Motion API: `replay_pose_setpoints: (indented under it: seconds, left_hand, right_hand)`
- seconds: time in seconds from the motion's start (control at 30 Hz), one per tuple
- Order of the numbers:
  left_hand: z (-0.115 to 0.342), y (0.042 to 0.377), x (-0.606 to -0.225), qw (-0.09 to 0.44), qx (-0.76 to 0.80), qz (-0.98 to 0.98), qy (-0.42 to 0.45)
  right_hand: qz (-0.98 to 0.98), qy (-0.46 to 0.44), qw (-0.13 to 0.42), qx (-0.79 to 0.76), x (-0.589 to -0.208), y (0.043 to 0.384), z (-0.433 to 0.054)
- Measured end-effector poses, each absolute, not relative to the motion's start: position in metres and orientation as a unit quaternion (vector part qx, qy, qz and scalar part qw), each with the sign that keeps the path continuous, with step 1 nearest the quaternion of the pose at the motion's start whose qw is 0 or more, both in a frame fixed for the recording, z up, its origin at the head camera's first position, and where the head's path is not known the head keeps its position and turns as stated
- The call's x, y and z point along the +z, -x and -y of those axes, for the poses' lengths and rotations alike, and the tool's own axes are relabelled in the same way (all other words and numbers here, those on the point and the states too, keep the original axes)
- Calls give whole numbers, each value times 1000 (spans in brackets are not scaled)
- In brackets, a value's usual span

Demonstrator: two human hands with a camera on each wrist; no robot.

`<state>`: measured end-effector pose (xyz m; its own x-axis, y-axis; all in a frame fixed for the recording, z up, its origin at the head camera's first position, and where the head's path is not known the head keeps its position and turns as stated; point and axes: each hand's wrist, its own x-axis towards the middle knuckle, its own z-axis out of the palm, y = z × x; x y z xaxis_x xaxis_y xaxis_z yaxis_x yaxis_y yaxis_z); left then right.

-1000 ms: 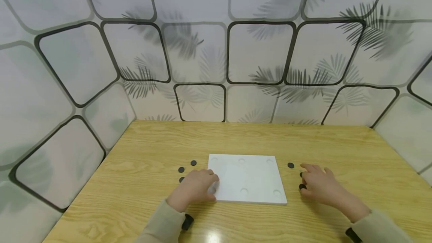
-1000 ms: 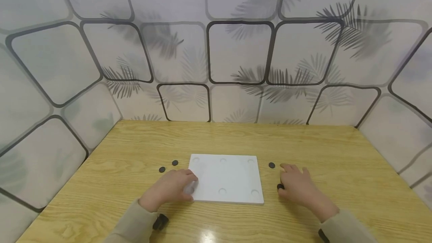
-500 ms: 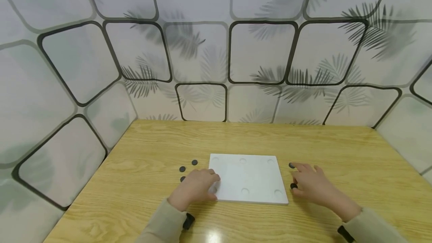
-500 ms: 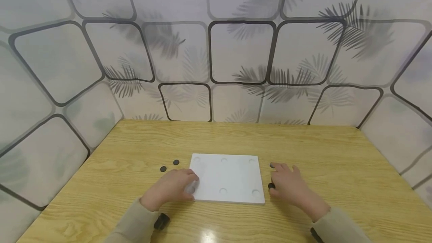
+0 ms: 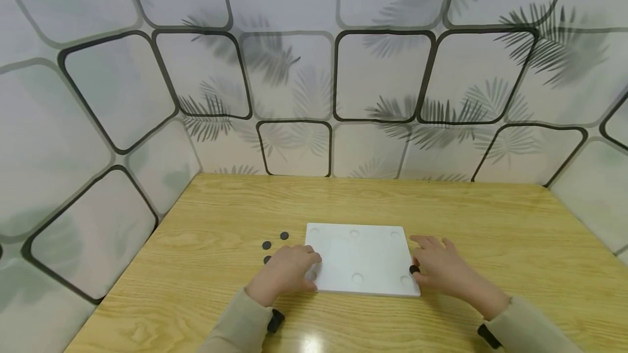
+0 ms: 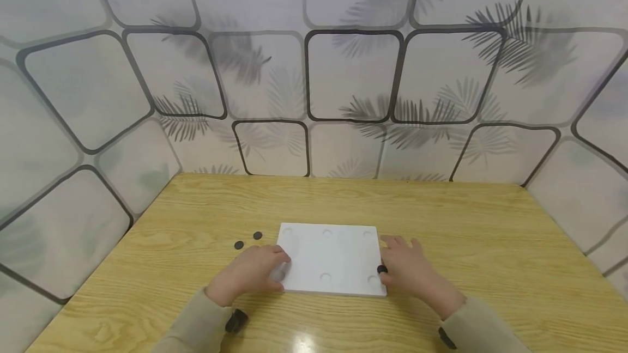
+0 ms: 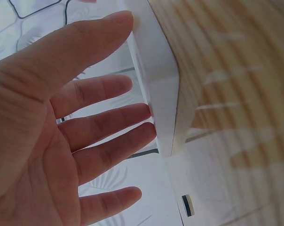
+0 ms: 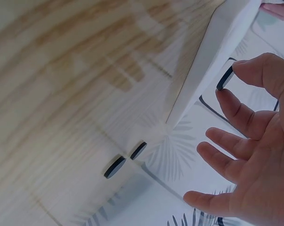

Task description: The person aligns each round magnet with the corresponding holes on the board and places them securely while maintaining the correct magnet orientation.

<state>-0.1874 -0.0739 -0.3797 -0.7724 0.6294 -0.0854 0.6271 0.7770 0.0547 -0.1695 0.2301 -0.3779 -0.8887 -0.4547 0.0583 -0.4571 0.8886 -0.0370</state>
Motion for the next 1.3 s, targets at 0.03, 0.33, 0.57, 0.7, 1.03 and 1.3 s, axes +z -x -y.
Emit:
replay_pose_setpoints:
  seconds: [0.03, 0.33, 0.57, 0.7, 1.03, 1.3]
  left_hand:
    - [74, 187, -380, 49, 12, -941, -334]
    - [74, 187, -380, 51, 8, -942, -331]
    - [74, 188, -381, 50, 6, -941, -334]
    - [74, 188, -381, 50, 6, -941, -334]
    - [74, 186, -379, 50, 2, -942, -333]
    - [74, 187, -380, 51, 3, -942, -332]
  right_hand:
    - [971, -236, 24, 26, -378, 170, -229]
    - [968, -249, 35, 20, -382, 171, -225]
    - [968, -249, 20, 22, -383, 170, -223]
    - [968, -250, 11, 24, -384, 169, -221]
    - [967, -254, 1, 27, -386, 169, -218]
    - [964, -265, 12, 30, -387, 168, -216]
